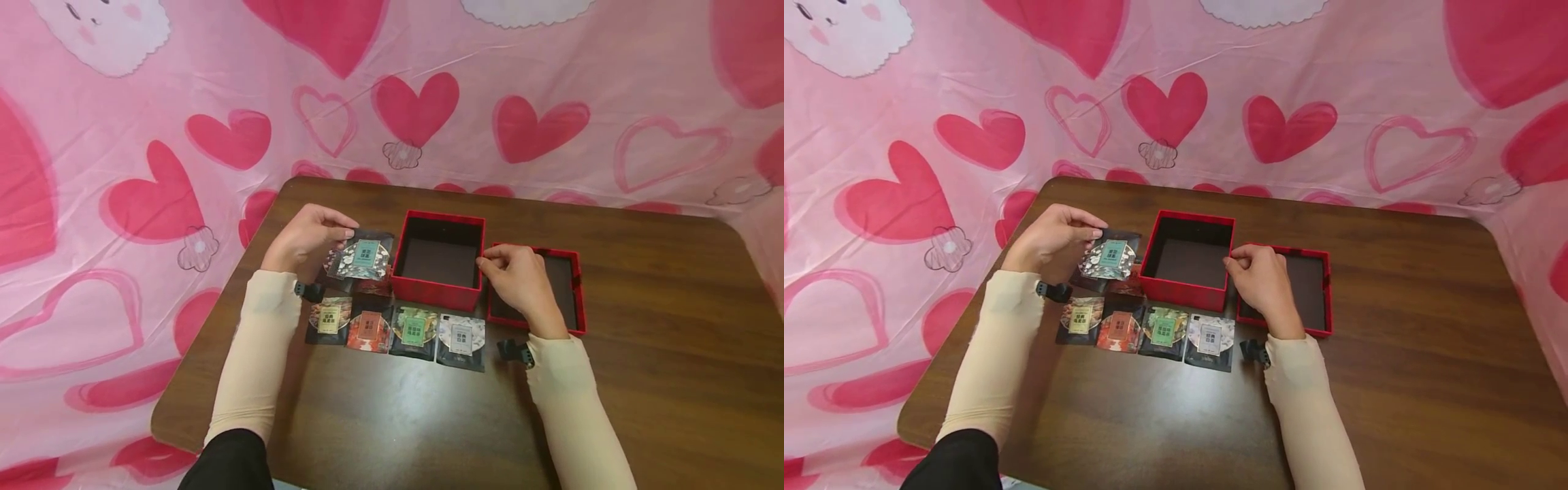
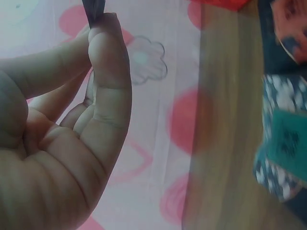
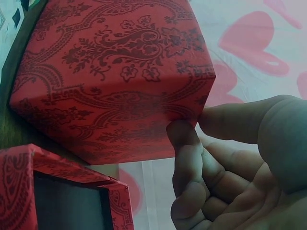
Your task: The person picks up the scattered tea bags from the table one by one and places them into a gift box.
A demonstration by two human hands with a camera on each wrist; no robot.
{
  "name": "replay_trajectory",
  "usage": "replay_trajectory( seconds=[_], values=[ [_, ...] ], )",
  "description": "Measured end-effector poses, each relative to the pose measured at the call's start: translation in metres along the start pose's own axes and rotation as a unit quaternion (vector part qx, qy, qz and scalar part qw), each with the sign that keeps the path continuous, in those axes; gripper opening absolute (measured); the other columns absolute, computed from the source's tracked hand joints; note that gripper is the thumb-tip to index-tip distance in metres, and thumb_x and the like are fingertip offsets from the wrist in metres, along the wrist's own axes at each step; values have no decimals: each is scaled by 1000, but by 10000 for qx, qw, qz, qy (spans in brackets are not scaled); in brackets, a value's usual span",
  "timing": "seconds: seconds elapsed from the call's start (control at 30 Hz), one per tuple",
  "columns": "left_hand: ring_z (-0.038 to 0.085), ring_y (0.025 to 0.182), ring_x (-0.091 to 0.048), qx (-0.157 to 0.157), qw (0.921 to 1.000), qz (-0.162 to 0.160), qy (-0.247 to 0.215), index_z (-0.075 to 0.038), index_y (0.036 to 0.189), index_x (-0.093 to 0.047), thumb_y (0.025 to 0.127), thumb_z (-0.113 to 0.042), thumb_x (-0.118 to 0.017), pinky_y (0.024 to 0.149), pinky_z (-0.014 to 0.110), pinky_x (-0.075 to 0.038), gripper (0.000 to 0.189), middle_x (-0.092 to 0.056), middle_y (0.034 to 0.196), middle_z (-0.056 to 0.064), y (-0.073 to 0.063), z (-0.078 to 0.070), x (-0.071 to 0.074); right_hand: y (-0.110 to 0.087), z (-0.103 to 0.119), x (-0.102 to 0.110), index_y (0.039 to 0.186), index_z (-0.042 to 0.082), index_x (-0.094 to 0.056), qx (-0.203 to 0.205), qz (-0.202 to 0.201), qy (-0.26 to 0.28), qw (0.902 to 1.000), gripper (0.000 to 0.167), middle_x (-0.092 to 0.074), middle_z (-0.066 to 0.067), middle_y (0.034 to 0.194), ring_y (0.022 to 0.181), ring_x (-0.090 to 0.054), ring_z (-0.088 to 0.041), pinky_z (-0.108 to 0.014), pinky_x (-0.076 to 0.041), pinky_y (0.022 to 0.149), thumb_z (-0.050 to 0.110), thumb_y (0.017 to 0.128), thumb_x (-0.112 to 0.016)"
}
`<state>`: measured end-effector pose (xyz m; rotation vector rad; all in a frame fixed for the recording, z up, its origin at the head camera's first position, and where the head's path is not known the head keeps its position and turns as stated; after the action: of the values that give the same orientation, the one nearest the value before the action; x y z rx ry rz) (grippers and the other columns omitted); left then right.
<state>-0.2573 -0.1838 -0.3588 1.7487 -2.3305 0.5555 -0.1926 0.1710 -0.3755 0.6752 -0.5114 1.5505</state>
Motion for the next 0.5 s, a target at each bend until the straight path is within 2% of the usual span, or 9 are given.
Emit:
replay_trajectory(
  seconds=[0.13,0.23,0.33,0.5],
  values=[
    [25,68,-61,165,9987,96,-479,6,110,-73,92,0,-72,74,42,-59,19,-68,88,14,8,-7,-13,0,0,-1,109,2,-76,3,1,-12,10000,24,-73,-9,86,71,-61,-22,-37,-46,60,21,97,-70],
    [28,70,-61,270,9978,100,-589,3,107,-75,90,-1,-74,74,43,-59,18,-69,87,14,13,-12,-22,0,-1,-1,108,3,-76,-17,-23,-16,10000,23,-73,-8,86,71,-62,-22,-37,-47,61,21,96,-70],
    [27,70,-63,266,9986,125,-433,2,107,-76,90,-3,-75,74,43,-59,18,-70,83,12,19,-16,-27,0,-2,-1,108,3,-76,-33,-33,3,10000,23,-73,-8,85,70,-61,-23,-37,-48,60,21,96,-70],
    [24,69,-65,74,9998,151,-97,1,108,-76,90,-5,-75,67,36,-57,18,-70,79,13,25,-24,-36,0,-2,-1,108,2,-76,-63,-62,45,10000,23,-72,-9,84,69,-60,-23,-36,-48,56,21,96,-70]
  ],
)
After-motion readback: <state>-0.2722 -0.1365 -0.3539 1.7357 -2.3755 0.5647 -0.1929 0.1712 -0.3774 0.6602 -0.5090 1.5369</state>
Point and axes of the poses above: each hand's wrist, its own y-axis towards the middle knuckle, its own x-axis out of the back of the hand, z = x × y, the point moved 5 cm from there along y, towards the middle knuckle
